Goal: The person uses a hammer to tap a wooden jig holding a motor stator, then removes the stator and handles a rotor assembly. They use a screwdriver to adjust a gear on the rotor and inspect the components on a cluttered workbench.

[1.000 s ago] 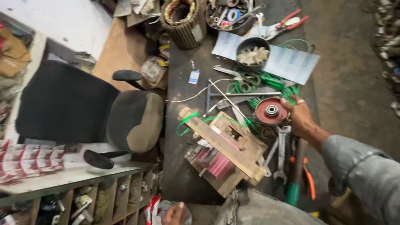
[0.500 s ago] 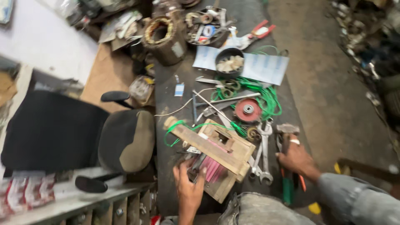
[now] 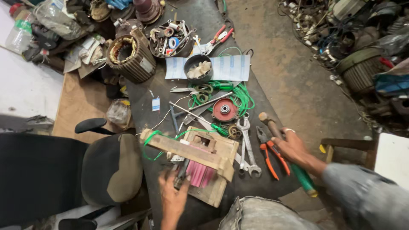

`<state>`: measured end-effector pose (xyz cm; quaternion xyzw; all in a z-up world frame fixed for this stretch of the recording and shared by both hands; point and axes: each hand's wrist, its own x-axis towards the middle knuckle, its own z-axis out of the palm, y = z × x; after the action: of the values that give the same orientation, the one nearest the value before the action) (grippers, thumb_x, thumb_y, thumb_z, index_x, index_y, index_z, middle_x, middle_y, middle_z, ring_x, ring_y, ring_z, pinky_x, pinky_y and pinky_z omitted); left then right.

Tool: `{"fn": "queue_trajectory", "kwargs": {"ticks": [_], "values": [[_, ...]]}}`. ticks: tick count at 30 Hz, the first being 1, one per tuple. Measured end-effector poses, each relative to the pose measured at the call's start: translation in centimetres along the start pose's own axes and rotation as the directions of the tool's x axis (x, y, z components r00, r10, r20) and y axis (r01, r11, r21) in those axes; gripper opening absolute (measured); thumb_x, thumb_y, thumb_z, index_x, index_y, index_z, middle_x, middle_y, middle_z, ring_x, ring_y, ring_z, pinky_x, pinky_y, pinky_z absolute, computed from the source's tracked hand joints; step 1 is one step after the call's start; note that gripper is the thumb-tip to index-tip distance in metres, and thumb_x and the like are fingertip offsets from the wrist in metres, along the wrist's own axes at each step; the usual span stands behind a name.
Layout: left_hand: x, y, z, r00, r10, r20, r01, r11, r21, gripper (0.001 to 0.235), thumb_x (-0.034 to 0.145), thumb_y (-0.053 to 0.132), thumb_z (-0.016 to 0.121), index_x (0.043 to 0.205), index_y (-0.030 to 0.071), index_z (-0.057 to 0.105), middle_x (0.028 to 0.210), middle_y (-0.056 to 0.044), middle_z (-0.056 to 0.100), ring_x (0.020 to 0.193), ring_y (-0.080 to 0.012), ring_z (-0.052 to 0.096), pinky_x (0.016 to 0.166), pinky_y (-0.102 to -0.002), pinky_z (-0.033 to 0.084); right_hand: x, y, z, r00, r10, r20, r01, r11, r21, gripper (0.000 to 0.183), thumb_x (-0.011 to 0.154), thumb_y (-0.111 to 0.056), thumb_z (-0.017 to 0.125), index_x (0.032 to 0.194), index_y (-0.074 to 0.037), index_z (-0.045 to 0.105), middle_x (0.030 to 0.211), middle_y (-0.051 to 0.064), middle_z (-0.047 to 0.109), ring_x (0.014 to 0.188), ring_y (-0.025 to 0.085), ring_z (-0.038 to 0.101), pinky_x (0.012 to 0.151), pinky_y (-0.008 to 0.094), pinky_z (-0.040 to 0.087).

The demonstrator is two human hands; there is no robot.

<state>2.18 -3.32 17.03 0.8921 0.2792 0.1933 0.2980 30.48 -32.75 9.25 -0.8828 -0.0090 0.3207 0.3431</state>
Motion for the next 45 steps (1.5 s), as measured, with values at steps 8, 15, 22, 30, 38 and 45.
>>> {"fn": "queue_trajectory", "kwargs": {"ticks": [8,15,22,30,38,45], "values": [[2.7,9.8,-2.4,0.928,0.282,0.242,-0.343,0.9,0.269,0.051,0.089,0.047,0.071,0.126,0.013,0.063,0.142,-0.015,0.052,0.141,-0.0416,0.042,0.112,-0.068,0.014,-5.2,-4.0,-1.5,0.877,-0.408,0.253,0.431,0.902,-0.039,0.059,0.089,-0.045,0.065,0.134,-0.008,0.058,0.093,0.013,0.075,0.083,0.025,0.071,0.073,0.042,0.056],[-5.5,5.7,-5.1,0.976,0.217,-0.027,-0.212,0.968,0.134,0.034,0.093,0.032,0.064,0.118,0.01,0.064,0.142,-0.021,0.05,0.146,-0.0457,0.038,0.116,-0.059,0.029,-7.0,-7.8,-2.7,0.639,-0.598,0.483,0.74,0.65,-0.175,0.056,0.092,-0.048,0.063,0.137,-0.015,0.056,0.084,0.015,0.075,0.074,0.032,0.072,0.069,0.044,0.057],[-10.5,3.1,0.8,0.882,-0.128,-0.453,0.12,0.992,-0.046,0.043,0.101,0.027,0.06,0.138,0.009,0.051,0.157,-0.024,0.039,0.146,-0.0422,0.04,0.121,-0.05,0.032,-6.8,-9.6,-0.2,0.542,-0.431,0.721,0.819,0.463,-0.339,0.052,0.094,-0.049,0.058,0.139,-0.023,0.054,0.065,0.01,0.072,0.063,0.031,0.074,0.065,0.048,0.054],[-7.8,-5.6,7.8,0.75,-0.658,-0.067,0.378,0.508,-0.774,0.06,0.1,0.039,0.052,0.148,0.004,0.046,0.14,-0.018,0.057,0.124,-0.0279,0.055,0.106,-0.042,0.043,-5.8,-9.1,0.4,0.308,-0.651,0.694,0.95,0.251,-0.186,0.051,0.093,-0.044,0.063,0.135,-0.015,0.054,0.095,0.014,0.074,0.075,0.04,0.069,0.061,0.052,0.055],[-4.7,-10.7,13.9,0.66,-0.708,-0.25,0.403,0.615,-0.677,0.035,0.102,0.025,0.057,0.124,-0.002,0.063,0.122,-0.018,0.065,0.108,-0.0287,0.059,0.095,-0.04,0.05,-5.6,-11.5,-0.1,0.422,-0.483,0.767,0.906,0.265,-0.331,0.035,0.102,-0.045,0.056,0.114,-0.012,0.056,0.088,0.015,0.07,0.079,0.041,0.067,0.065,0.054,0.053],[-5.0,-16.4,14.1,0.779,-0.531,-0.334,0.288,0.776,-0.561,0.033,0.1,0.019,0.049,0.12,-0.005,0.059,0.113,-0.018,0.062,0.102,-0.0298,0.058,0.093,-0.041,0.047,-7.7,-9.0,-0.9,0.184,-0.624,0.76,0.972,0.23,-0.046,0.038,0.096,-0.039,0.062,0.118,-0.009,0.054,0.085,0.015,0.067,0.069,0.042,0.066,0.056,0.055,0.05]]}}
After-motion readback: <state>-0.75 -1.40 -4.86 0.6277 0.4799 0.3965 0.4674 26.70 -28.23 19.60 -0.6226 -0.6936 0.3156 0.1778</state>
